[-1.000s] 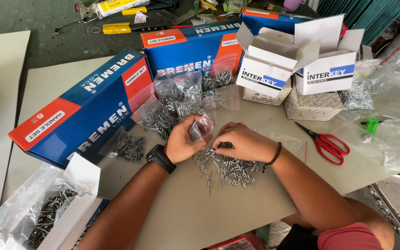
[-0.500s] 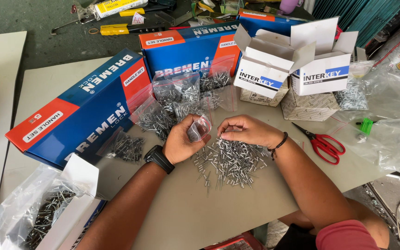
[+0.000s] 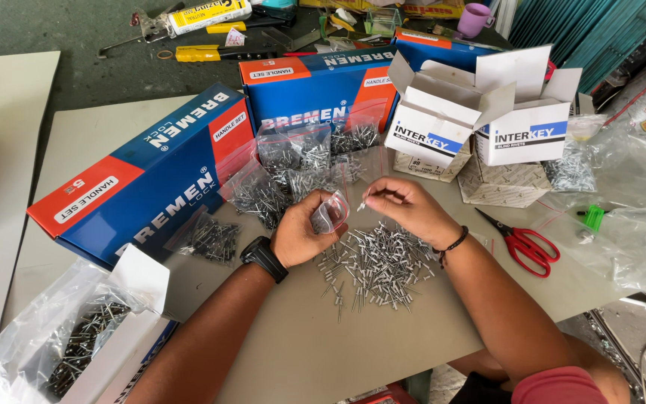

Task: The person picks individual metal rivets from a pile on a workbench and places them into a small clear plastic bag. The person then seals the bag and continues to add more rivets from the pile into the same bag.

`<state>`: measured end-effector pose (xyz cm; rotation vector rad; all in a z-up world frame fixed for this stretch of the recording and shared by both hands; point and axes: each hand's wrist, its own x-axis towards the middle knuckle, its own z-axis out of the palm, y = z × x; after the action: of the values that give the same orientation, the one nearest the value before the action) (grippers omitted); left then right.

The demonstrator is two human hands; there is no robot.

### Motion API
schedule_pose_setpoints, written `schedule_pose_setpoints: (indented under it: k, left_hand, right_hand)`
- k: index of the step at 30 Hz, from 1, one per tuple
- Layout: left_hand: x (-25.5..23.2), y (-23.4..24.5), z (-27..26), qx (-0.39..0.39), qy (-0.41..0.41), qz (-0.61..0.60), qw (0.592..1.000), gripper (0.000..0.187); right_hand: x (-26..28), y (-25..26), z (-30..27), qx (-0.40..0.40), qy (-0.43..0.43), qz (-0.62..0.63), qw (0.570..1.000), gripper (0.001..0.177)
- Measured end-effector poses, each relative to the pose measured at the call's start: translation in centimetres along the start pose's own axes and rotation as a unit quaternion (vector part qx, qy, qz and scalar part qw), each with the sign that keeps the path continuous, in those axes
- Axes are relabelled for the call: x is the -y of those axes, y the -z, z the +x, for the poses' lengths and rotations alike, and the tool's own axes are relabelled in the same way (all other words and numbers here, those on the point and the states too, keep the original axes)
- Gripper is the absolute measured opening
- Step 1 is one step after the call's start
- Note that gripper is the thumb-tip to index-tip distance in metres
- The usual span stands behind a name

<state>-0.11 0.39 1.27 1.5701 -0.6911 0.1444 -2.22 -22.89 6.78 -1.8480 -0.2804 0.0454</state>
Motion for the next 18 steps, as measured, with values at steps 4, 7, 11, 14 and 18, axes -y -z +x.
schedule_pose_setpoints:
  k: [4,7,11,14,18]
  left_hand:
    - [0.7,-0.4,-0.1,-0.005,0.000,-0.010,1.000,0.034]
    - [0.8,-0.5,-0.1,0.000,0.001,-0.003,1.000,0.036]
    - [0.4,-0.3,0.0,0.004,0.006,-0.011,1.000,0.035]
    - [0.7,-0.5,-0.1,0.003,0.007,-0.016,1.000,0.035]
    - [0.8,-0.3,-0.1,0.005,0.007,-0.001,1.000,0.036]
  right_hand:
    - [-0.2,-1.5,0.1,-0.087,0.070,0.041,0.993,0.008]
    - [0.5,-3.3,-0.2,-0.135,0.112,0.079,0.981,0.012]
    - [2.8,-4.0,-0.8,-0.099,0.186,-0.075,0.975,0.018]
    - [2.2,-2.5,-0.7,-0.105,0.165,-0.066,0.978,0.025]
    - [-0.1,-0.6,-0.1,-0.073,0.141,-0.042,0.986,0.030]
